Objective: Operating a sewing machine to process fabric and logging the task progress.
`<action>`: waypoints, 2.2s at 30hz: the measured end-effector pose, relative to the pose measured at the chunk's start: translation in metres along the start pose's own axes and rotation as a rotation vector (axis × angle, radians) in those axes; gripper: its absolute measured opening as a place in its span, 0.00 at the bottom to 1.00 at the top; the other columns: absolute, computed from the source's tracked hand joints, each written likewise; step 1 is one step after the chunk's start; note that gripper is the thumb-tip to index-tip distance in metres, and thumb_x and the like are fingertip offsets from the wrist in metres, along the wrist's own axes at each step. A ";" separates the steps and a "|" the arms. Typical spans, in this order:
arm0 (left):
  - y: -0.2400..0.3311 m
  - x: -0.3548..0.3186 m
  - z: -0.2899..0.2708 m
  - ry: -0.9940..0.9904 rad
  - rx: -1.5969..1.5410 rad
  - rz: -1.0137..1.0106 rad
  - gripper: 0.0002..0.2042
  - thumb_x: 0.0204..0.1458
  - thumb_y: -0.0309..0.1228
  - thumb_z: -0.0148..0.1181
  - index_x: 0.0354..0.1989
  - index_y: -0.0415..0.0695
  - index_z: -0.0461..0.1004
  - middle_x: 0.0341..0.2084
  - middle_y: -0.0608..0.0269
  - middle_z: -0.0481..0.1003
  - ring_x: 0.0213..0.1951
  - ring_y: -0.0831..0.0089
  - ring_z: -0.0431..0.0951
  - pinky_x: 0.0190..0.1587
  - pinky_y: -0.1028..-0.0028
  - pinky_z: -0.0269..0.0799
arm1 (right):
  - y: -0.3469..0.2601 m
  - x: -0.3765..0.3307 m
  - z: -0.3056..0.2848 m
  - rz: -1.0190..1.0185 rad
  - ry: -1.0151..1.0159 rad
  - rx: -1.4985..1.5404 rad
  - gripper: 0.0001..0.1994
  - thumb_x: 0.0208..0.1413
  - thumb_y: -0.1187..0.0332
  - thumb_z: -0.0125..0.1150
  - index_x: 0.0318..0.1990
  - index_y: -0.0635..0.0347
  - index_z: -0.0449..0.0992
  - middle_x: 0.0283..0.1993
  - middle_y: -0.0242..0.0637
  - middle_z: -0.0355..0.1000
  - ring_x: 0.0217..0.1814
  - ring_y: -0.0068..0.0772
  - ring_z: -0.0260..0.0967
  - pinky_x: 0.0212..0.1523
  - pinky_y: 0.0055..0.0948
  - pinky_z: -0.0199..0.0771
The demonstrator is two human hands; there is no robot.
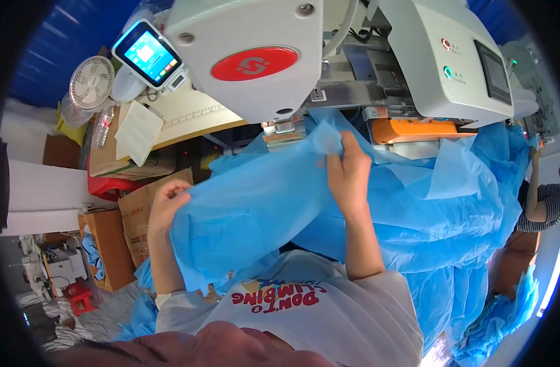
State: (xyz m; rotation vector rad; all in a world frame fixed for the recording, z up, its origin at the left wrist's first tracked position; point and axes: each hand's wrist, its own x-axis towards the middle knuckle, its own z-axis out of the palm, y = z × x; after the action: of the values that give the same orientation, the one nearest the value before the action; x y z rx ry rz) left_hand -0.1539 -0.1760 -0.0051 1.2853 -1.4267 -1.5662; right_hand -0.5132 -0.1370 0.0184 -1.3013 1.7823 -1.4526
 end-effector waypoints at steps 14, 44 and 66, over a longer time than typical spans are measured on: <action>-0.005 0.012 -0.060 0.102 0.505 -0.061 0.08 0.42 0.27 0.64 0.29 0.40 0.72 0.24 0.72 0.68 0.28 0.83 0.65 0.30 0.80 0.61 | 0.050 -0.010 0.005 0.346 -0.287 0.495 0.12 0.56 0.66 0.55 0.42 0.65 0.71 0.32 0.25 0.68 0.33 0.16 0.61 0.32 0.20 0.63; -0.096 -0.068 -0.163 1.072 0.237 0.131 0.09 0.55 0.31 0.54 0.36 0.36 0.74 0.26 0.66 0.74 0.27 0.79 0.70 0.31 0.80 0.66 | -0.026 0.010 -0.001 -0.022 -0.034 -0.361 0.17 0.45 0.63 0.67 0.37 0.68 0.75 0.31 0.47 0.74 0.35 0.35 0.71 0.41 0.26 0.68; 0.008 0.005 -0.048 0.629 0.573 0.281 0.14 0.51 0.30 0.59 0.20 0.39 0.62 0.17 0.66 0.60 0.25 0.79 0.59 0.28 0.75 0.57 | 0.019 0.061 -0.087 -0.270 0.310 -0.949 0.12 0.48 0.70 0.56 0.41 0.62 0.71 0.36 0.49 0.72 0.39 0.54 0.68 0.39 0.42 0.68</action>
State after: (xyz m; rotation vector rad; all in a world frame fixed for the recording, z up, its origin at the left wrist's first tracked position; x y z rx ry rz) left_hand -0.1118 -0.1984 0.0053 1.6151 -1.5745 -0.4909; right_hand -0.6184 -0.1515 0.0391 -1.8782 2.7685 -0.9495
